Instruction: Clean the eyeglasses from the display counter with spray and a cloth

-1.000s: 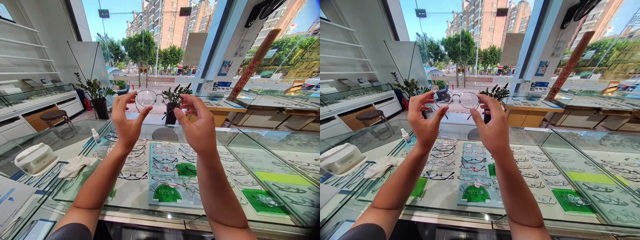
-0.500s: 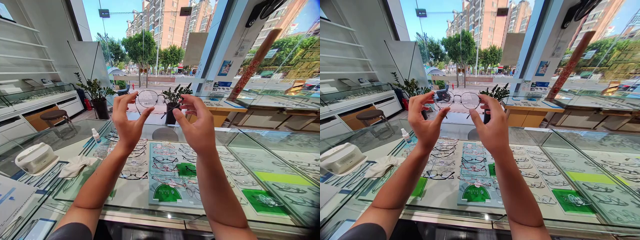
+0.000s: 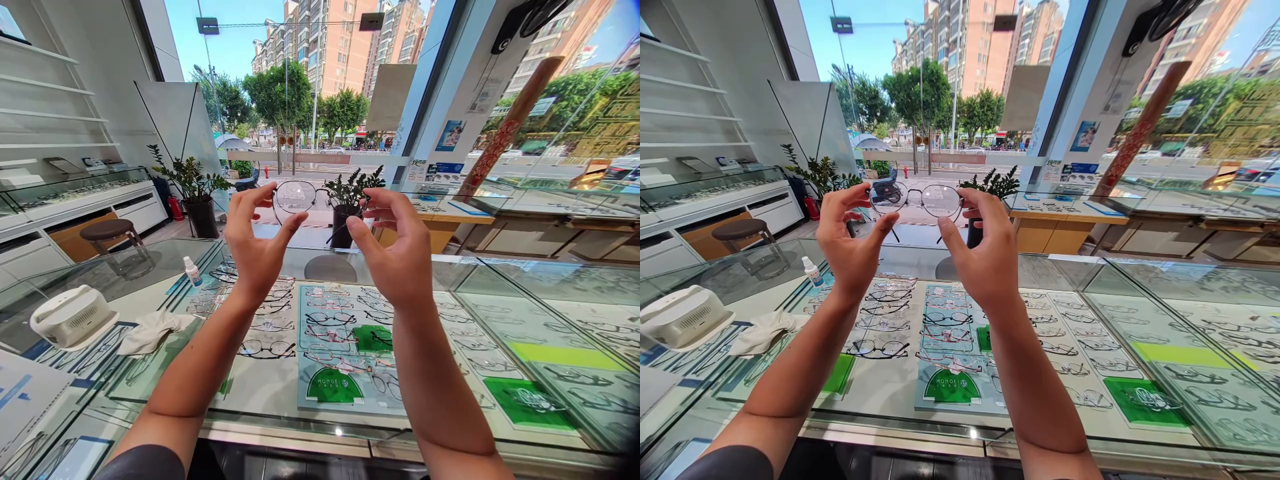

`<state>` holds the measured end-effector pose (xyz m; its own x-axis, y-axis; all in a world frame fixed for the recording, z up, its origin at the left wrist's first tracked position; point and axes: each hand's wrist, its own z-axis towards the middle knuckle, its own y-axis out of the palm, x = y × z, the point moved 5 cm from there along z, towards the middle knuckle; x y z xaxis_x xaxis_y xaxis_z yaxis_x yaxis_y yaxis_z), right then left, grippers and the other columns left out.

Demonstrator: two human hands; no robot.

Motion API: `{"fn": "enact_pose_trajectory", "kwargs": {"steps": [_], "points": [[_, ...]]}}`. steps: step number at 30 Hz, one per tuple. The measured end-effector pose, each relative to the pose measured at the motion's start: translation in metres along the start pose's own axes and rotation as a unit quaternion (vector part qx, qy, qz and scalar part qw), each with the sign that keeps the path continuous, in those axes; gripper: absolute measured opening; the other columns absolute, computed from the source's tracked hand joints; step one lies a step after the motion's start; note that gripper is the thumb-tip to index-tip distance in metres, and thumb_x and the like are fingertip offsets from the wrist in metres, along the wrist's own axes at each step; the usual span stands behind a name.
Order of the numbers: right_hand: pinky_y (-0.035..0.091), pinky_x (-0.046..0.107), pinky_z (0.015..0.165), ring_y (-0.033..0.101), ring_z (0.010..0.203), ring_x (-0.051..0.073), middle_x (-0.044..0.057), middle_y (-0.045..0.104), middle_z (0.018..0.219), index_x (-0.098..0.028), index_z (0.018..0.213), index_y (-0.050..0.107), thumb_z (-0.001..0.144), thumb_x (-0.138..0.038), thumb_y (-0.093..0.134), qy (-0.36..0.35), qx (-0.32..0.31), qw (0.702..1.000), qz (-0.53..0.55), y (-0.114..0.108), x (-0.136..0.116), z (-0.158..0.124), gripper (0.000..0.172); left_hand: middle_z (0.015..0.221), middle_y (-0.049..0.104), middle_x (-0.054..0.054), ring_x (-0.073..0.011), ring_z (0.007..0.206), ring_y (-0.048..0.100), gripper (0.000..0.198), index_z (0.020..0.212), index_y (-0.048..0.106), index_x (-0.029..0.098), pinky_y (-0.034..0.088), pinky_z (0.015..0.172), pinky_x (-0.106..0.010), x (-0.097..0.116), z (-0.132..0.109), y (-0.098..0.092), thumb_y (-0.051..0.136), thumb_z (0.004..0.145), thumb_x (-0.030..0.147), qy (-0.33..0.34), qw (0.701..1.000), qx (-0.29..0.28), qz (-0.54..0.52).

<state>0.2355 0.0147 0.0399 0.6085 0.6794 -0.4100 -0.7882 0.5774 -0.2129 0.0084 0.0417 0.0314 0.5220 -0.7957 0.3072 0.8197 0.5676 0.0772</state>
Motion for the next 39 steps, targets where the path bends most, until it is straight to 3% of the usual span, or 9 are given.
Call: {"fn": "enact_pose_trajectory", "kwargs": {"steps": [13, 27, 34, 39], "points": [[0.063, 0.049, 0.093, 0.073, 0.109, 0.028, 0.007, 0.075, 0.126, -0.031, 0.132, 0.067, 0.095, -0.041, 0.072, -0.006, 0.005, 1.000, -0.006, -0.002, 0.000, 0.000, 0.038, 0.120, 0.075, -0.008, -0.0257, 0.110, 0.070, 0.054, 0.129, 0.074, 0.029, 0.058, 0.088, -0.039, 0.003, 0.000, -0.001, 0.090, 0.084, 0.054, 0.015, 1.000, -0.004, 0.015], [0.061, 0.051, 0.096, 0.070, 0.111, 0.029, 0.006, 0.071, 0.122, -0.034, 0.132, 0.068, 0.095, -0.047, 0.076, -0.028, 0.032, 0.999, -0.009, -0.005, -0.006, 0.000, 0.040, 0.122, 0.079, -0.008, -0.0239, 0.109, 0.077, 0.052, 0.129, 0.073, 0.031, 0.061, 0.081, -0.036, -0.028, 0.006, 0.009, 0.090, 0.086, 0.053, -0.078, 0.989, -0.097, -0.085], [0.060, 0.048, 0.095, 0.069, 0.110, 0.027, 0.006, 0.071, 0.120, -0.033, 0.131, 0.069, 0.096, -0.048, 0.075, -0.025, 0.027, 0.999, -0.002, -0.004, -0.004, 0.001, 0.039, 0.115, 0.080, -0.006, -0.0213, 0.103, 0.077, 0.048, 0.123, 0.075, 0.030, 0.059, 0.081, -0.035, -0.024, 0.005, 0.008, 0.091, 0.084, 0.054, -0.080, 0.991, -0.074, -0.083], [0.060, 0.048, 0.095, 0.071, 0.110, 0.027, 0.006, 0.074, 0.121, -0.031, 0.130, 0.071, 0.095, -0.046, 0.076, -0.004, 0.016, 1.000, 0.014, -0.003, 0.001, 0.001, 0.038, 0.113, 0.077, -0.005, -0.0212, 0.100, 0.074, 0.049, 0.122, 0.075, 0.029, 0.056, 0.080, -0.034, -0.018, 0.004, 0.004, 0.092, 0.083, 0.053, -0.037, 0.997, -0.045, -0.049]]}}
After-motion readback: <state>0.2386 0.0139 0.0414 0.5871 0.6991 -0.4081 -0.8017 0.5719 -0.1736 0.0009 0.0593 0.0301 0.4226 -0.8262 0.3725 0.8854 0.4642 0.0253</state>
